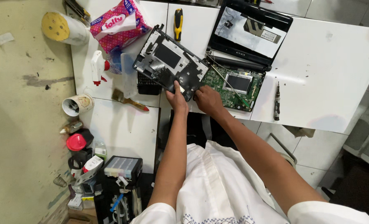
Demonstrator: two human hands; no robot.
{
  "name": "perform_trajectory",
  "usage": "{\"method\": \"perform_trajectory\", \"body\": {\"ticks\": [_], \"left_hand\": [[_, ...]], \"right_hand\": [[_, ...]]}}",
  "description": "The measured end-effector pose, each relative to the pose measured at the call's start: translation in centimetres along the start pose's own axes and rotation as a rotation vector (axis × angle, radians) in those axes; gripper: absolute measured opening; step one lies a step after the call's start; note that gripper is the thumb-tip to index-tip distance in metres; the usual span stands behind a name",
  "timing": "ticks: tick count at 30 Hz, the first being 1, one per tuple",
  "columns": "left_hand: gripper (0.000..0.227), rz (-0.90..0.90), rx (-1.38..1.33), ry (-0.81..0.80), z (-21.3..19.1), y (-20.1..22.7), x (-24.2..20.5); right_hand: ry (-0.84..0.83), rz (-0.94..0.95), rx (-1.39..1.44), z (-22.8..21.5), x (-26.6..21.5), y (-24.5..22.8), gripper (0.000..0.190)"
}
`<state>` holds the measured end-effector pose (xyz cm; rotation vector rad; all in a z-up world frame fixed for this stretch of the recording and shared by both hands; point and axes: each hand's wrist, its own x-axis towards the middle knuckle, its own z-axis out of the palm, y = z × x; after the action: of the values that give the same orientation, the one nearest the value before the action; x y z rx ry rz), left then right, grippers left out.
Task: The person uses a screwdriver to remove screws from the back of a laptop and separates the casing to reveal the internal components. They proceed to unscrew and remove a small circuit board from the motherboard, placing it on the table.
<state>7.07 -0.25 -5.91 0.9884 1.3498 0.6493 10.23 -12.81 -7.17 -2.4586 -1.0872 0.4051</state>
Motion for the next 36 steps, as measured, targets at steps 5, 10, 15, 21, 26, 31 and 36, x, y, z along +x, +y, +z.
{"method": "perform_trajectory", "body": {"ticks": [5, 10, 15, 21, 26, 31, 36], "left_hand": [[0.036, 0.008, 0.02, 0.013, 0.1, -0.6, 0.1], [0.035, 0.044, 0.008, -0.013, -0.1, -0.3, 0.5], [0.034, 0.076, 0.035, -0.014, -0.5, -1.7, 1.7], [0.042, 0.078, -0.015, -0.022, 0.4, 0.7, -0.2], [0.049, 0.095, 0.019, -0.116, 1.5, 2.1, -0.3], [0.061, 0.044, 0.041, -0.338, 3.6, 7.0, -5.3], [0.051, 0.067, 0.002, -0.524, 5.2, 6.4, -9.8]], "right_hand": [[0.005, -0.065, -0.054, 0.1, 0.5, 0.5, 0.016], [0.006, -0.059, -0.155, 0.6, 0.3, -0.1, 0.008], [0.041, -0.009, -0.158, 1.8, 0.8, 0.2, 0.008], [0.043, 0.209, 0.512, -3.3, 1.8, -0.1, 0.002], [0.206, 0.492, 0.934, -6.8, 1.2, -0.6, 0.012], [0.238, 0.863, 1.453, -11.4, -1.3, 1.7, 0.019], [0.531, 0.963, 2.097, -15.5, -5.3, 4.6, 0.04]]}}
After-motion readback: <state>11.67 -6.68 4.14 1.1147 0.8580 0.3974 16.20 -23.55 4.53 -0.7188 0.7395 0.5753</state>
